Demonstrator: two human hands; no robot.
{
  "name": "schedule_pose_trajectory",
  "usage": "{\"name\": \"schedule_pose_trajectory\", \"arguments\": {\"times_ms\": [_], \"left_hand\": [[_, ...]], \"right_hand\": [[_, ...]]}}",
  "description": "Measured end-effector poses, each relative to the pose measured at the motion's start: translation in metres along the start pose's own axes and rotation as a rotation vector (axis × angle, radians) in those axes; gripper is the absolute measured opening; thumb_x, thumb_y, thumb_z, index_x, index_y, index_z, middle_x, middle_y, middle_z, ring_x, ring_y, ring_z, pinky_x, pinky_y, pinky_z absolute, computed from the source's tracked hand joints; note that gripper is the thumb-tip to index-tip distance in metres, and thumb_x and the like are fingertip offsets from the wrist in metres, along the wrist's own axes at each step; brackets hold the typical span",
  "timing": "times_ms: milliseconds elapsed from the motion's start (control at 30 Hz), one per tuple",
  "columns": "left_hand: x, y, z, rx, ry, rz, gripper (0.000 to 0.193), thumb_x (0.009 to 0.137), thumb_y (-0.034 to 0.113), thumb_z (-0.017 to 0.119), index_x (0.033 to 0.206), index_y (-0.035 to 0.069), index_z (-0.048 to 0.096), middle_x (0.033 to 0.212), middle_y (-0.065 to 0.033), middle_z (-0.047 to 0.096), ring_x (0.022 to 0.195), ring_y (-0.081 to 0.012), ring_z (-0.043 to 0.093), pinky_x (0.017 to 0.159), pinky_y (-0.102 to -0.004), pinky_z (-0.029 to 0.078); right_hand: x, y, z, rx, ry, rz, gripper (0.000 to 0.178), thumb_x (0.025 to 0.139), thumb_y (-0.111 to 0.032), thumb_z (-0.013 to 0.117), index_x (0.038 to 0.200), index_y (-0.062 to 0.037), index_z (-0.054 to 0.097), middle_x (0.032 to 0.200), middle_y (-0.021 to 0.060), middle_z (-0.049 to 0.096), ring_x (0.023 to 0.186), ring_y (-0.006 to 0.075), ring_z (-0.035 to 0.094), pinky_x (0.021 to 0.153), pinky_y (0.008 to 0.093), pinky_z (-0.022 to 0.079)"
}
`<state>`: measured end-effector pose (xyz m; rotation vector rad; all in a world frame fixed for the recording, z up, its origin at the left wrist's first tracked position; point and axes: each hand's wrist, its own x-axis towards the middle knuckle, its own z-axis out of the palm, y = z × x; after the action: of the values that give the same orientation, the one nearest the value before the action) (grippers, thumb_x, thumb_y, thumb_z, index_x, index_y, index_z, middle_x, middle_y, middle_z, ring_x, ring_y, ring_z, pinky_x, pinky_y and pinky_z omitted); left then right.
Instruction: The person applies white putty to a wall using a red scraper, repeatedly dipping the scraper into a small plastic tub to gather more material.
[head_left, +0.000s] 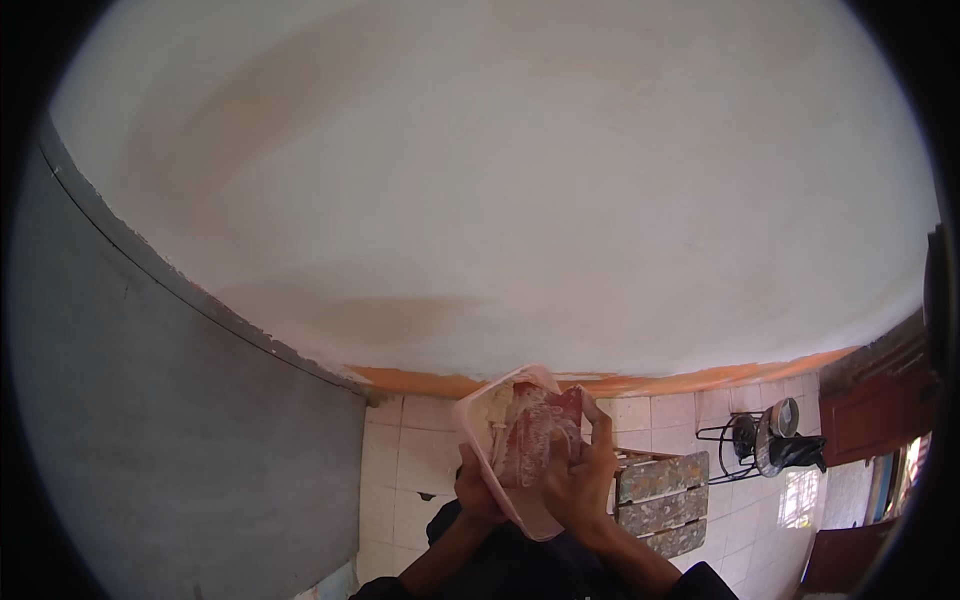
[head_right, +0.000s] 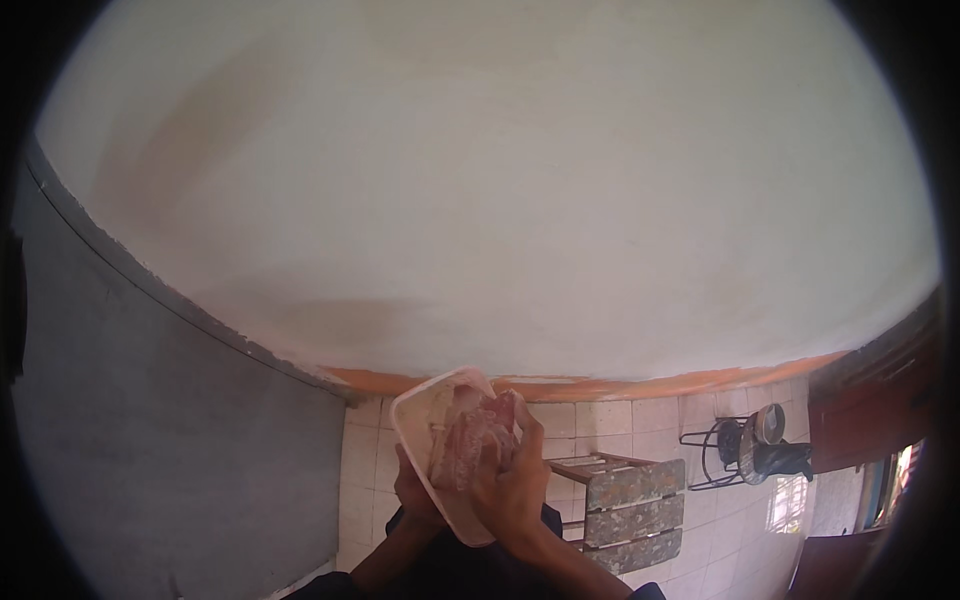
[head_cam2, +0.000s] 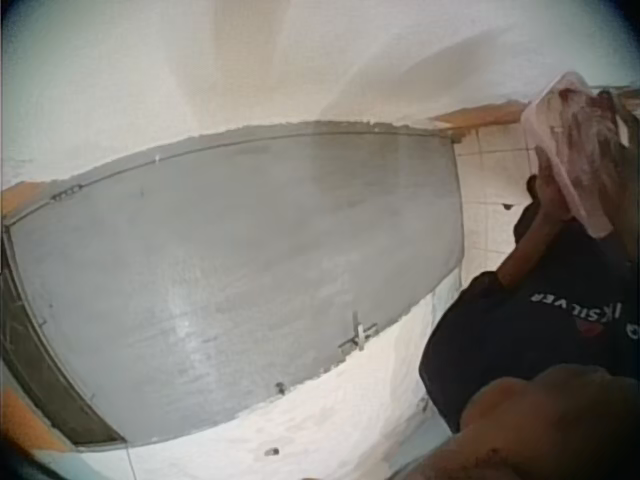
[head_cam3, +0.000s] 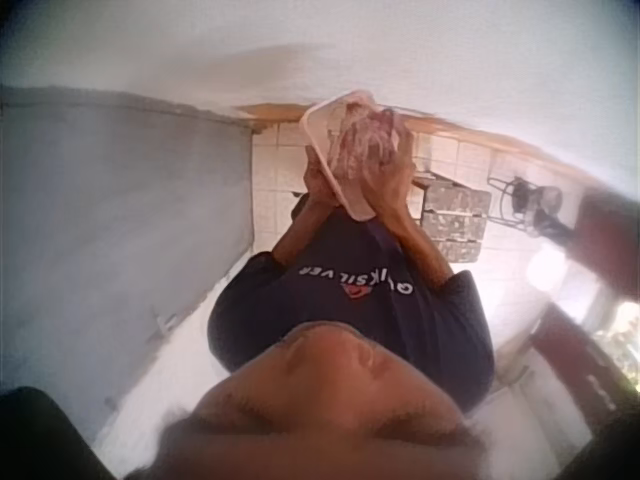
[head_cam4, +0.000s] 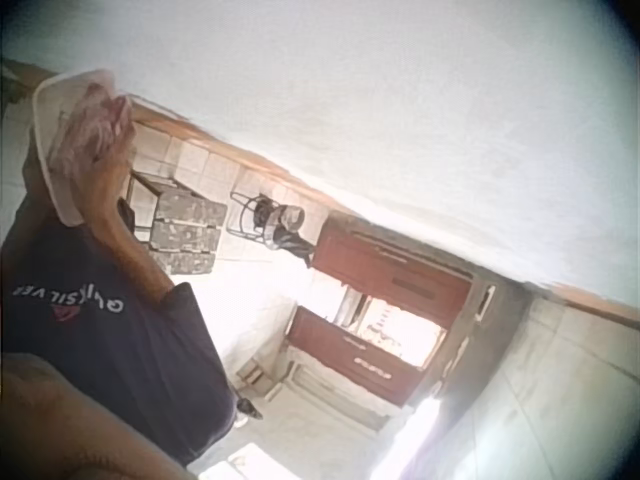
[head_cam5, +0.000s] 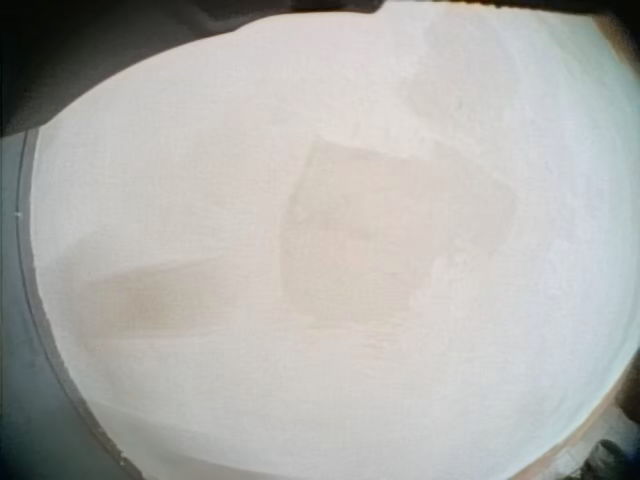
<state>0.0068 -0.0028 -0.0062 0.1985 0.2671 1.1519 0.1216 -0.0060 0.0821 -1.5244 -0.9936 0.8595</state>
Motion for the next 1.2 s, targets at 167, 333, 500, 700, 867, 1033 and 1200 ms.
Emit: {"name": "schedule_pose_trajectory", "arguments": {"times_ms": [167, 333, 500, 700, 867, 1033, 1200], "left_hand": [[0.000, 0.003, 0.007, 0.093, 0.025, 0.024, 0.080, 0.099, 0.059, 0.033, 0.151, 0.001, 0.019, 0.149, -0.0211, 0.036, 0.136, -0.0365, 0.040, 0.113, -0.0507, 0.033], [0.000, 0.006, 0.002, 0.113, 0.054, 0.048, 0.079, 0.099, 0.059, 0.033, 0.151, 0.000, 0.021, 0.148, -0.0219, 0.038, 0.135, -0.0365, 0.041, 0.113, -0.0509, 0.034], [-0.001, 0.008, 0.010, 0.212, 0.120, 0.076, 0.077, 0.100, 0.058, 0.032, 0.151, 0.001, 0.022, 0.148, -0.0215, 0.038, 0.135, -0.0366, 0.041, 0.112, -0.0509, 0.035], [0.000, 0.004, 0.007, -0.341, -0.155, 0.059, 0.077, 0.100, 0.058, 0.032, 0.152, 0.002, 0.020, 0.150, -0.0205, 0.035, 0.137, -0.0361, 0.039, 0.114, -0.0509, 0.032], [0.000, 0.015, 0.016, 0.235, 0.037, 0.093, 0.079, 0.099, 0.059, 0.033, 0.152, 0.003, 0.019, 0.151, -0.0195, 0.035, 0.137, -0.0358, 0.038, 0.114, -0.0509, 0.032], [0.002, 0.018, 0.008, 0.177, 0.060, 0.121, 0.073, 0.100, 0.057, 0.032, 0.150, 0.004, 0.026, 0.146, -0.0173, 0.041, 0.133, -0.0340, 0.043, 0.111, -0.0500, 0.036], [0.008, 0.018, 0.005, -0.121, -0.031, 0.120, 0.062, 0.103, 0.051, 0.029, 0.146, 0.006, 0.036, 0.139, -0.0143, 0.050, 0.126, -0.0314, 0.050, 0.108, -0.0479, 0.040]], "right_hand": [[-0.001, 0.001, 0.003, -0.023, -0.013, -0.068, 0.048, 0.096, 0.003, 0.049, 0.139, 0.0105, 0.029, 0.118, 0.0251, 0.056, 0.106, 0.0232, 0.063, 0.087, 0.0293, 0.053], [-0.004, 0.006, 0.001, -0.042, 0.001, -0.064, 0.051, 0.093, -0.004, 0.055, 0.138, 0.0080, 0.033, 0.113, 0.0318, 0.062, 0.106, 0.0391, 0.066, 0.086, 0.0403, 0.054], [-0.003, 0.006, -0.003, -0.061, -0.029, -0.086, 0.051, 0.093, -0.003, 0.055, 0.138, 0.0076, 0.034, 0.116, 0.0330, 0.060, 0.108, 0.0384, 0.065, 0.087, 0.0400, 0.054], [0.003, 0.009, 0.003, -0.172, -0.050, -0.290, 0.049, 0.095, 0.007, 0.049, 0.140, 0.0106, 0.030, 0.113, 0.0232, 0.061, 0.100, 0.0218, 0.065, 0.081, 0.0275, 0.054], [0.002, -0.017, -0.004, -0.043, -0.105, -0.040, 0.050, 0.095, 0.006, 0.050, 0.141, 0.0081, 0.030, 0.106, 0.0187, 0.065, 0.091, 0.0182, 0.067, 0.074, 0.0246, 0.054], [0.003, -0.021, -0.013, 0.087, -0.068, -0.047, 0.046, 0.095, 0.004, 0.053, 0.138, 0.0065, 0.036, 0.101, 0.0160, 0.067, 0.082, 0.0115, 0.066, 0.066, 0.0217, 0.052], [0.003, -0.023, -0.032, 0.132, -0.117, 0.132, 0.031, 0.096, -0.006, 0.058, 0.123, 0.0072, 0.053, 0.089, 0.0106, 0.068, 0.071, 0.0052, 0.062, 0.057, 0.0184, 0.046]]}}
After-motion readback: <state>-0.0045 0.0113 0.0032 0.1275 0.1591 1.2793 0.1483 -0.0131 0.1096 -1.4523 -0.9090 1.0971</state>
